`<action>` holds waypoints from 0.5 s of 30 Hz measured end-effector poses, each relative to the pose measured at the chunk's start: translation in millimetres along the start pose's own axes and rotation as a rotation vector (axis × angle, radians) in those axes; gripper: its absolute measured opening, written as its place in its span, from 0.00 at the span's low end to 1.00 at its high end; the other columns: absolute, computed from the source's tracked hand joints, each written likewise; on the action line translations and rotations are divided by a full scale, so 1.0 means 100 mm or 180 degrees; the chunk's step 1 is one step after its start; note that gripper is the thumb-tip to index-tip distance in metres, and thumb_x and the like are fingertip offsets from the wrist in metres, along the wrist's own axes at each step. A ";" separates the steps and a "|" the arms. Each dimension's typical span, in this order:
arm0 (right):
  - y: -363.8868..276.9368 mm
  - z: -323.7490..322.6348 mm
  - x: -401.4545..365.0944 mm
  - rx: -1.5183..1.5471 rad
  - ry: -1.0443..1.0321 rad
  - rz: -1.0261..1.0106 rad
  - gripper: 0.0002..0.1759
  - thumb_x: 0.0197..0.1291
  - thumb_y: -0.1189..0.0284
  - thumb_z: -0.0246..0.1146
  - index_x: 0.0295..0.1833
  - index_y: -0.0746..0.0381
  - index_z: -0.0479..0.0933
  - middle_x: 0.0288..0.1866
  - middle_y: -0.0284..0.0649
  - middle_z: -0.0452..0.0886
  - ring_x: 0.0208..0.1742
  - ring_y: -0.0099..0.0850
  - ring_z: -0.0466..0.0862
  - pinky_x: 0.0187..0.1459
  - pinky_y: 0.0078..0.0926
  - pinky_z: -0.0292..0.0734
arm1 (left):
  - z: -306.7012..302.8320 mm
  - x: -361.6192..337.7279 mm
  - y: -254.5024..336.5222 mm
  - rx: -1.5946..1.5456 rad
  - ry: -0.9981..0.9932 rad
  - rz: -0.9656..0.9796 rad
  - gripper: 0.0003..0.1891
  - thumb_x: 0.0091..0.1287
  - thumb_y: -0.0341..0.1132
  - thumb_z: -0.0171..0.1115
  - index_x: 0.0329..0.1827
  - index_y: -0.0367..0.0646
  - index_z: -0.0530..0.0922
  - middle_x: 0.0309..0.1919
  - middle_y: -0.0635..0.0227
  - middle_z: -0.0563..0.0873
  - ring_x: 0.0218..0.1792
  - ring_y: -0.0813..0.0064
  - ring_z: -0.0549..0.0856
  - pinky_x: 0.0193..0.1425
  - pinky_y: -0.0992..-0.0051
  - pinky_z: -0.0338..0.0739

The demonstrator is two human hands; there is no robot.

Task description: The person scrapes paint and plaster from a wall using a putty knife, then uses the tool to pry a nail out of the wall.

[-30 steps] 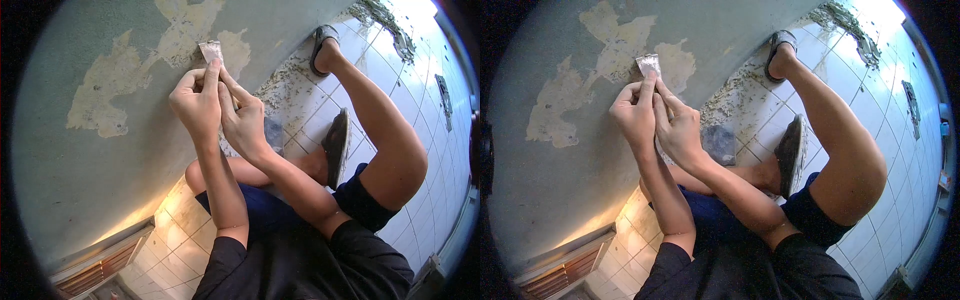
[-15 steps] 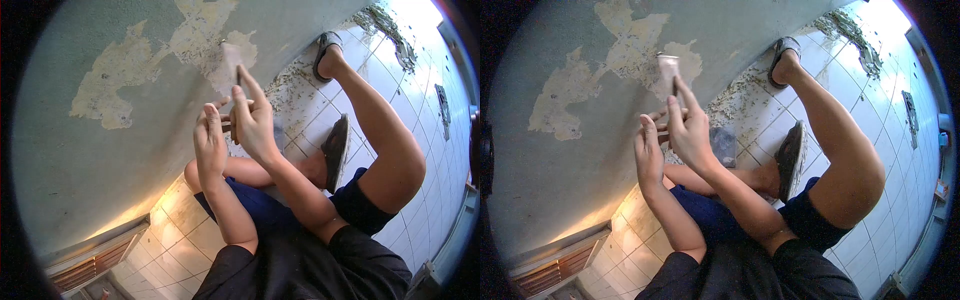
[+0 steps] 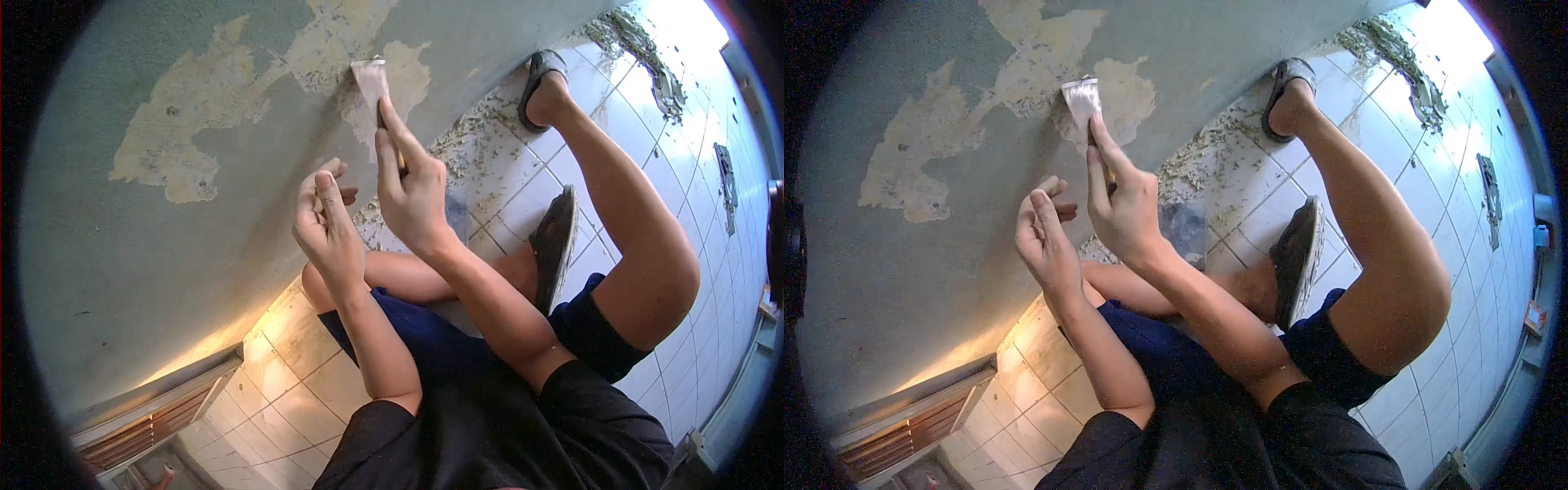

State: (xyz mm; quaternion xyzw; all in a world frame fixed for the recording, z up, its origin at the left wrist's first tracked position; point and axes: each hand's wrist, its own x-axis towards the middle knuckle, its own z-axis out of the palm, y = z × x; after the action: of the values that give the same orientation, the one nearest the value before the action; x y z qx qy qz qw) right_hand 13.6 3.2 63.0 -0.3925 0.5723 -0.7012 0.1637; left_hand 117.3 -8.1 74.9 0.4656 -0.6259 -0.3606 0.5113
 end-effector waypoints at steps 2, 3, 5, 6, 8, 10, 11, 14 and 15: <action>0.05 0.03 0.06 -0.0038 0.0054 -0.0155 0.26 0.76 0.77 0.59 0.77 0.64 0.72 0.41 0.66 0.85 0.39 0.16 0.83 0.38 0.24 0.79 | 0.01 0.01 -0.03 -0.0117 0.0059 -0.0302 0.22 0.86 0.47 0.52 0.56 0.33 0.84 0.47 0.61 0.90 0.37 0.78 0.85 0.45 0.75 0.80; 0.06 0.04 0.07 -0.0067 0.0096 -0.0233 0.26 0.76 0.77 0.59 0.77 0.64 0.72 0.45 0.67 0.85 0.41 0.17 0.84 0.39 0.24 0.80 | 0.03 0.04 -0.04 -0.0131 0.0076 -0.0297 0.22 0.86 0.47 0.52 0.56 0.33 0.84 0.47 0.61 0.90 0.37 0.78 0.85 0.45 0.75 0.80; -0.10 -0.06 0.32 -0.0042 0.0217 -0.0037 0.25 0.76 0.77 0.59 0.76 0.64 0.73 0.45 0.65 0.87 0.38 0.19 0.86 0.37 0.24 0.80 | 0.01 0.03 -0.08 -0.0221 0.0071 -0.0072 0.23 0.85 0.47 0.53 0.56 0.33 0.84 0.47 0.61 0.90 0.35 0.79 0.85 0.43 0.76 0.80; -0.23 -0.14 0.36 -0.0016 0.0045 0.0467 0.25 0.76 0.77 0.59 0.76 0.65 0.73 0.46 0.64 0.87 0.38 0.20 0.87 0.37 0.24 0.80 | -0.04 -0.03 -0.07 -0.0189 0.0045 -0.0109 0.23 0.85 0.47 0.53 0.56 0.33 0.84 0.47 0.61 0.90 0.35 0.79 0.85 0.43 0.76 0.80; 0.04 -0.06 0.17 -0.0274 0.0150 -0.0323 0.25 0.76 0.77 0.60 0.76 0.65 0.73 0.44 0.64 0.87 0.36 0.19 0.86 0.36 0.23 0.80 | 0.02 0.01 -0.05 -0.0216 0.0053 -0.0277 0.23 0.85 0.48 0.53 0.56 0.34 0.84 0.47 0.62 0.90 0.34 0.80 0.84 0.41 0.77 0.79; 0.03 0.02 -0.02 -0.0222 0.0091 -0.0282 0.25 0.75 0.77 0.61 0.76 0.64 0.74 0.44 0.63 0.88 0.35 0.17 0.85 0.36 0.22 0.79 | 0.06 0.04 -0.06 -0.0239 0.0037 -0.0198 0.22 0.85 0.47 0.53 0.55 0.34 0.84 0.47 0.62 0.90 0.33 0.80 0.83 0.39 0.77 0.79; 0.09 0.00 -0.01 -0.0237 -0.0005 0.0083 0.25 0.75 0.77 0.61 0.76 0.64 0.74 0.42 0.61 0.88 0.34 0.17 0.85 0.36 0.22 0.79 | 0.06 0.05 -0.05 -0.0234 0.0029 -0.0197 0.22 0.85 0.47 0.53 0.55 0.34 0.85 0.47 0.62 0.90 0.33 0.81 0.83 0.39 0.77 0.79; -0.01 -0.08 0.03 -0.0273 -0.0099 0.0512 0.25 0.75 0.77 0.61 0.76 0.64 0.75 0.35 0.57 0.87 0.32 0.16 0.82 0.35 0.21 0.78 | 0.06 0.00 -0.06 -0.0189 -0.0010 -0.0196 0.22 0.85 0.47 0.53 0.55 0.34 0.85 0.47 0.62 0.90 0.33 0.81 0.84 0.38 0.77 0.79; -0.01 -0.07 0.03 -0.0262 -0.0098 0.0489 0.25 0.75 0.77 0.61 0.76 0.64 0.74 0.31 0.54 0.85 0.30 0.16 0.80 0.33 0.21 0.77 | 0.05 -0.01 -0.06 -0.0178 -0.0002 -0.0117 0.22 0.85 0.47 0.53 0.54 0.34 0.85 0.46 0.63 0.90 0.33 0.81 0.84 0.38 0.77 0.79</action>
State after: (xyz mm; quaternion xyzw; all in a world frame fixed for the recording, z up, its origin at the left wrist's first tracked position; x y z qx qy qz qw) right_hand 6.5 6.0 64.9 -0.3645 0.6265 -0.6563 0.2095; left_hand 113.8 -9.1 67.6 0.4625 -0.6071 -0.3874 0.5172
